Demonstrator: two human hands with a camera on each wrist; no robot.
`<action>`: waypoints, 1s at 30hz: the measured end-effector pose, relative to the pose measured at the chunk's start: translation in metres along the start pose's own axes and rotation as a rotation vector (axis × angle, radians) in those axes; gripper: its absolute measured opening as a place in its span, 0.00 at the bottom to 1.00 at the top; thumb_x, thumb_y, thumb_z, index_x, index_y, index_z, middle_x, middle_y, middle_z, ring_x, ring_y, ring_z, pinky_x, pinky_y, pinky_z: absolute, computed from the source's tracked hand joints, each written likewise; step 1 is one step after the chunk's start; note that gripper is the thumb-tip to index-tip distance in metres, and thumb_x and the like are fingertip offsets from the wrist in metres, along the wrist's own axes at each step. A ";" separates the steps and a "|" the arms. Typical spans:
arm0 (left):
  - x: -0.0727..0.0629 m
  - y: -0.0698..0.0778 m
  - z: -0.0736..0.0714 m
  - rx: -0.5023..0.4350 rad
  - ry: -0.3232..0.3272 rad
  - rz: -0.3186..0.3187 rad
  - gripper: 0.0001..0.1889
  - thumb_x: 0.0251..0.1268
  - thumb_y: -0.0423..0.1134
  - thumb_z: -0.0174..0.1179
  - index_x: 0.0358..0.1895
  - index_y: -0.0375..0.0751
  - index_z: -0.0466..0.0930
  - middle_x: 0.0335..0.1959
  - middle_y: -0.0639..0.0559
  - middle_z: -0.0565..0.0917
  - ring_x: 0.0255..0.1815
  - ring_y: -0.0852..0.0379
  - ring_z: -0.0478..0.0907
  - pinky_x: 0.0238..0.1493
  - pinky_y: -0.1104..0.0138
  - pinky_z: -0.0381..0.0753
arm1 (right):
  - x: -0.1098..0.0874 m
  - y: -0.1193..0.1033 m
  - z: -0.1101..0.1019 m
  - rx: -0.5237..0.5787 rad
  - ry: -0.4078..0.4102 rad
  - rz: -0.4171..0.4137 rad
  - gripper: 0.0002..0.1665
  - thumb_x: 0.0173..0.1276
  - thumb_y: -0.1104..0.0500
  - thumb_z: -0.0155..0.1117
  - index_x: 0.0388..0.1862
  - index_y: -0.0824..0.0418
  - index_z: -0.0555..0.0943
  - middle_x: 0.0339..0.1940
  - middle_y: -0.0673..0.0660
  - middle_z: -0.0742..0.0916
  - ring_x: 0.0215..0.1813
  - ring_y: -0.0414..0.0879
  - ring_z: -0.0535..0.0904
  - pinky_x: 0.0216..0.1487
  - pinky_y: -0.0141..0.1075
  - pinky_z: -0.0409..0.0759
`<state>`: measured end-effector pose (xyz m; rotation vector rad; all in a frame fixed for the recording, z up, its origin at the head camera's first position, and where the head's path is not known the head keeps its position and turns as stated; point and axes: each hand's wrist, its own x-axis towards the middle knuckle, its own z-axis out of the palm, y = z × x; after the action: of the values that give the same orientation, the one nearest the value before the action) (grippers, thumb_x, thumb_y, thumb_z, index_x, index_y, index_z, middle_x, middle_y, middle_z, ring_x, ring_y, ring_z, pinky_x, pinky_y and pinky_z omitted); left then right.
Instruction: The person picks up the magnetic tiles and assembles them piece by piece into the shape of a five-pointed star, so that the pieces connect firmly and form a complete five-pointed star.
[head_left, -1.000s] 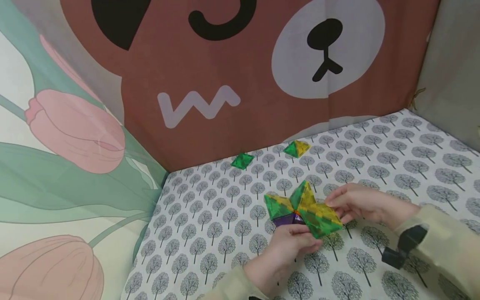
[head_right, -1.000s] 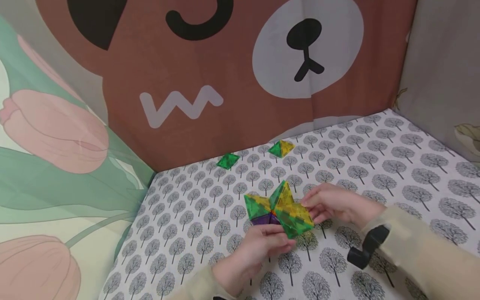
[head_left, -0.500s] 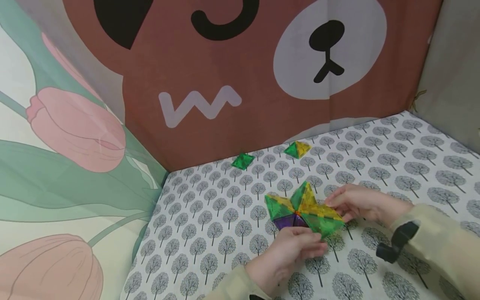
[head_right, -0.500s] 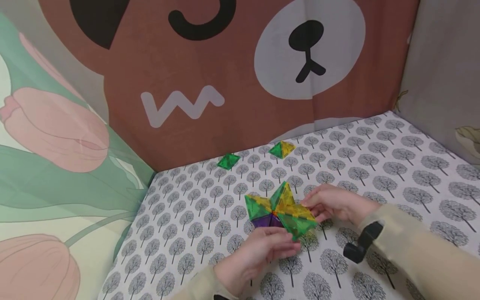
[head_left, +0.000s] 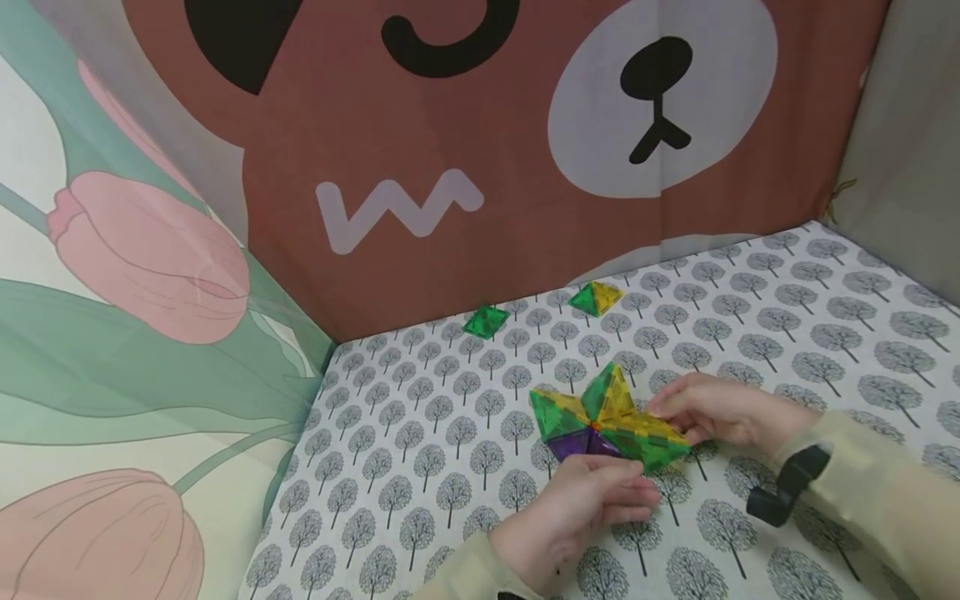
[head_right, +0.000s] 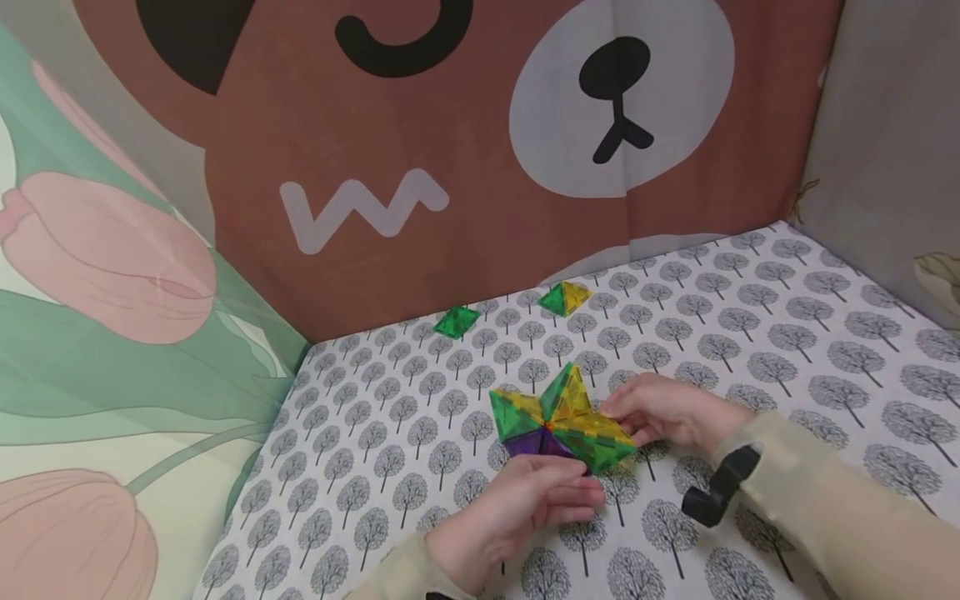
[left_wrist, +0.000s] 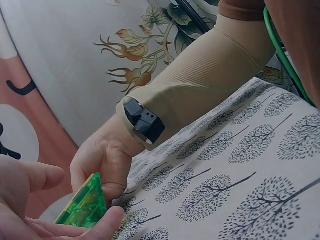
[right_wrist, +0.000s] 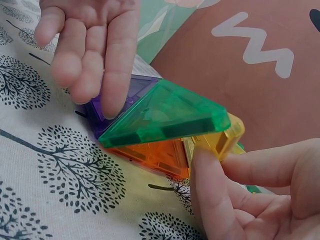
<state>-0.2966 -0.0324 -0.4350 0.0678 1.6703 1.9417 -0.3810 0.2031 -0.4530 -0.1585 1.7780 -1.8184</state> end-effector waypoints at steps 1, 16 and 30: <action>0.000 0.000 0.000 0.003 -0.004 0.001 0.12 0.67 0.34 0.60 0.46 0.26 0.79 0.38 0.34 0.86 0.42 0.41 0.85 0.43 0.58 0.86 | 0.000 0.000 0.000 -0.001 0.003 0.001 0.11 0.69 0.61 0.63 0.44 0.68 0.83 0.33 0.58 0.87 0.29 0.43 0.83 0.28 0.31 0.83; -0.003 -0.001 -0.004 0.018 -0.047 -0.002 0.13 0.68 0.35 0.60 0.47 0.25 0.79 0.39 0.33 0.86 0.43 0.41 0.85 0.42 0.58 0.86 | 0.004 -0.001 0.006 -0.071 0.105 0.014 0.15 0.71 0.59 0.62 0.47 0.71 0.81 0.36 0.61 0.88 0.36 0.51 0.86 0.36 0.41 0.86; -0.008 0.043 -0.051 0.167 -0.111 0.108 0.20 0.72 0.40 0.56 0.52 0.23 0.79 0.42 0.35 0.86 0.40 0.46 0.86 0.42 0.57 0.86 | 0.002 -0.017 -0.008 -0.213 0.148 -0.002 0.23 0.71 0.59 0.61 0.57 0.75 0.77 0.46 0.62 0.87 0.44 0.52 0.85 0.39 0.43 0.86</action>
<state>-0.3270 -0.0841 -0.4039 0.3298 1.7833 1.8354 -0.3916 0.2086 -0.4387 -0.1101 2.0746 -1.6768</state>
